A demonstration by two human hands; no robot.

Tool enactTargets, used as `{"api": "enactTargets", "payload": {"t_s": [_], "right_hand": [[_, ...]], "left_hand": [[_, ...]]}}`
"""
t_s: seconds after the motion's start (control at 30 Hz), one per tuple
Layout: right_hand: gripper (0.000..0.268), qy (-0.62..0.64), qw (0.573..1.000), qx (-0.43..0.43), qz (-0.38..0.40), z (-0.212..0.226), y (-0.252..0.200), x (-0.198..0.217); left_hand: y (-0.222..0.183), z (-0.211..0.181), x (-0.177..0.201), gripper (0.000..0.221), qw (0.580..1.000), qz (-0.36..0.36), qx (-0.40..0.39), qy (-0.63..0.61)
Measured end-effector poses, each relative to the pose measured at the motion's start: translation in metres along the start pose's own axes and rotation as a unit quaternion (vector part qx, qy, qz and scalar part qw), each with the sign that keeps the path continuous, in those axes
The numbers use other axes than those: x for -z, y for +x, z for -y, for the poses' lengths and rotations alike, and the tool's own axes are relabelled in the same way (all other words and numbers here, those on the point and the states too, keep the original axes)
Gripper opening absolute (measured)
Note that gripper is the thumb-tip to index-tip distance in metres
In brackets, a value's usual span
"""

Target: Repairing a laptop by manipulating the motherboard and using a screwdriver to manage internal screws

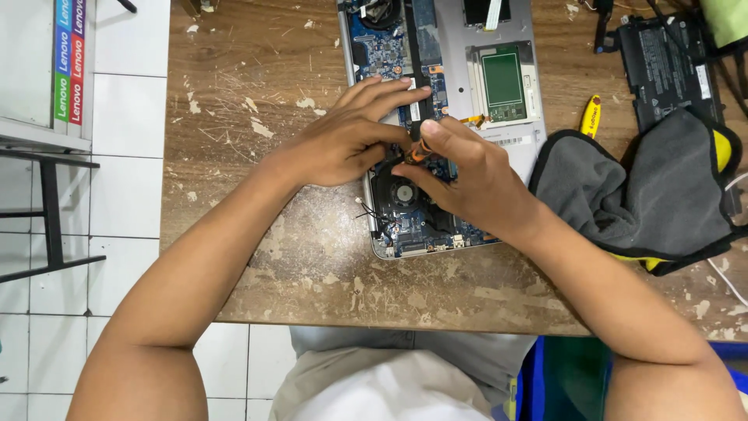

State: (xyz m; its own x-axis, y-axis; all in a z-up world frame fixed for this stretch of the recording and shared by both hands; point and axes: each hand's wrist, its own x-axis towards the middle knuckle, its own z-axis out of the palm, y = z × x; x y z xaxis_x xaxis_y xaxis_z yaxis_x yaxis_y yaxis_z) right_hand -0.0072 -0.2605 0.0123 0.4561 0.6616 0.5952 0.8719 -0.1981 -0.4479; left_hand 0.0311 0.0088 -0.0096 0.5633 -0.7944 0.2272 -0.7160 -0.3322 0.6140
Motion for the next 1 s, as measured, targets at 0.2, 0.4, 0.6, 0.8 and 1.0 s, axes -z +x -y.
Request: {"api": "enactTargets", "payload": {"t_s": [0.2,0.4,0.6,0.8,1.0], "right_hand": [[0.081,0.129,0.991,-0.008,0.031,-0.001,0.008,0.010],[0.087,-0.015,0.999,-0.031,-0.009,-0.004,-0.012,-0.005],[0.092,0.123,0.990,-0.013,0.062,0.001,0.005,0.012],[0.086,-0.014,0.999,-0.039,0.023,-0.006,-0.008,-0.001],[0.093,0.161,0.984,-0.043,0.065,-0.004,0.004,0.013]], "left_hand": [[0.000,-0.003,0.003,0.030,1.000,-0.008,-0.008,-0.005],[-0.001,-0.001,0.001,0.045,1.000,-0.007,-0.006,-0.014],[-0.001,0.000,0.001,0.040,1.000,-0.001,-0.005,0.003],[-0.001,0.000,-0.002,0.044,1.000,0.000,0.000,0.000],[-0.001,0.002,0.000,0.033,1.000,0.006,-0.002,0.008]]}}
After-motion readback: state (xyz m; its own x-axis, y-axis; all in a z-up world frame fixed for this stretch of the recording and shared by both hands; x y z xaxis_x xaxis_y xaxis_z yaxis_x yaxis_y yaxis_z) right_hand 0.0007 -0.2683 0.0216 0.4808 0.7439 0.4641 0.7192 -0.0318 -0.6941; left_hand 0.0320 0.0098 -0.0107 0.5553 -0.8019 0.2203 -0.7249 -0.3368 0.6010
